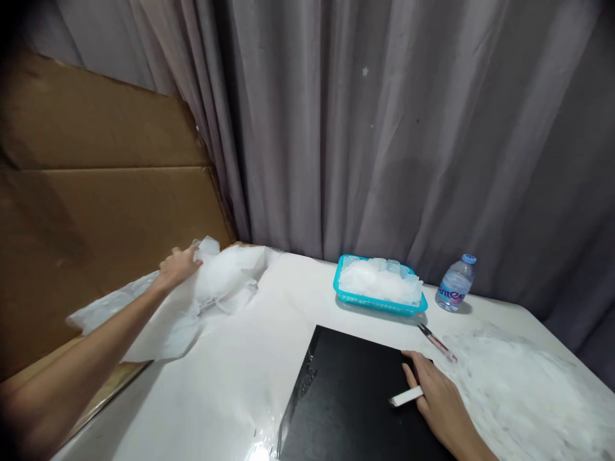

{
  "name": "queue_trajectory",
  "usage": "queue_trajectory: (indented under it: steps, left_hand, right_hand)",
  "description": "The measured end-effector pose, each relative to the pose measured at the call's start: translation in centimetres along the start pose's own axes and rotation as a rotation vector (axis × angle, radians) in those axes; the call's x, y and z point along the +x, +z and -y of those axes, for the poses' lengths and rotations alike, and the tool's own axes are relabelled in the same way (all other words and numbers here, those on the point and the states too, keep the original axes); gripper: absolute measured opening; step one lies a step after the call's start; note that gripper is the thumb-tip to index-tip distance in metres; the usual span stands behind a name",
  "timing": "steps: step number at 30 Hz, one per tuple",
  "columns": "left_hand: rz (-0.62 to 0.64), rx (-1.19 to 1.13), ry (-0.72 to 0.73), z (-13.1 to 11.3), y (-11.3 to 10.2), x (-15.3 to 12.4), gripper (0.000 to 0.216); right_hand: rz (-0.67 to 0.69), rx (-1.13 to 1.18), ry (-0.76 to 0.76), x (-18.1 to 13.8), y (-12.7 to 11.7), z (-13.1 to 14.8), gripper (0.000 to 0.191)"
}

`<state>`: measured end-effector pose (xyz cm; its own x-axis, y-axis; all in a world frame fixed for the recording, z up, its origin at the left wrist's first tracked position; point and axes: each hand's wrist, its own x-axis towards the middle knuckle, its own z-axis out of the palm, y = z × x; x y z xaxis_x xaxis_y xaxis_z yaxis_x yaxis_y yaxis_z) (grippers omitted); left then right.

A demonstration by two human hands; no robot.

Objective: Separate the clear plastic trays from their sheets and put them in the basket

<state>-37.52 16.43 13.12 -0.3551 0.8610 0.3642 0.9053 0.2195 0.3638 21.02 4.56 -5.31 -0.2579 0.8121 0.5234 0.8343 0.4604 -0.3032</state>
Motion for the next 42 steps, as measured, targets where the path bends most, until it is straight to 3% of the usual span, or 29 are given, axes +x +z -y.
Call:
queue_trajectory:
  steps: [2,6,10,14,16,18,23,27,29,30,32,33,37,39,42]
  left_hand:
    - [-0.059,-0.023,-0.042,-0.6,-0.3,-0.3,0.036]
    - [-0.183,-0.154,0.008,-3.6,-2.0,0.3,0.037]
    - [-0.360,-0.382,0.049,-8.9,-3.4,1.3,0.026]
    - [-0.418,-0.605,0.143,-14.9,-3.4,-1.1,0.032]
    - [-0.343,-0.823,0.242,-17.4,-3.5,-3.5,0.030]
    - [-0.167,-1.040,0.295,-19.2,-3.9,-6.0,0.027]
    - [0.134,-1.119,0.390,-21.7,-5.4,-10.0,0.019]
    - [0.410,-1.104,0.458,-23.2,-5.1,-11.5,0.023]
    - [0.516,-1.117,0.500,-24.1,-4.1,-12.1,0.025]
    - [0.561,-1.128,0.520,-24.5,-3.4,-12.3,0.027]
    - [0.617,-1.150,0.551,-25.2,-2.1,-12.6,0.032]
    - [0.623,-1.157,0.562,-25.5,-1.4,-12.6,0.034]
    - [0.557,-1.134,0.574,-25.6,0.2,-12.0,0.037]
    - [0.566,-1.096,0.586,-25.2,0.5,-11.5,0.039]
    - [0.614,-1.013,0.607,-24.5,0.4,-10.8,0.047]
  right_hand:
    - [0.012,0.007,0.010,0.0,-0.1,0.0,0.028]
    - [0.040,0.023,0.033,0.1,-0.2,0.1,0.027]
    - [0.031,0.025,0.033,0.0,-0.5,0.1,0.026]
    - [0.024,0.026,0.007,-0.1,-0.6,0.1,0.026]
    - [0.026,0.023,-0.012,-0.2,-0.6,-0.1,0.027]
    - [0.029,0.018,-0.022,-0.3,-0.5,-0.2,0.027]
    - [-0.025,0.065,-0.054,0.0,-0.8,0.5,0.022]
    - [-0.120,0.142,-0.036,1.1,-1.7,3.9,0.020]
    - [-0.116,0.197,-0.025,2.3,-2.2,6.7,0.035]
    - [-0.111,0.226,-0.023,3.1,-2.4,8.3,0.053]
    - [-0.139,0.237,0.013,5.0,-2.6,11.3,0.087]
    - [-0.176,0.231,0.046,6.0,-2.6,12.6,0.088]
    - [-0.231,0.266,-0.017,9.9,-3.0,15.3,0.038]
    - [-0.230,0.298,-0.037,11.3,-3.7,15.0,0.030]
    - [-0.164,0.369,-0.010,12.8,-5.6,13.7,0.035]
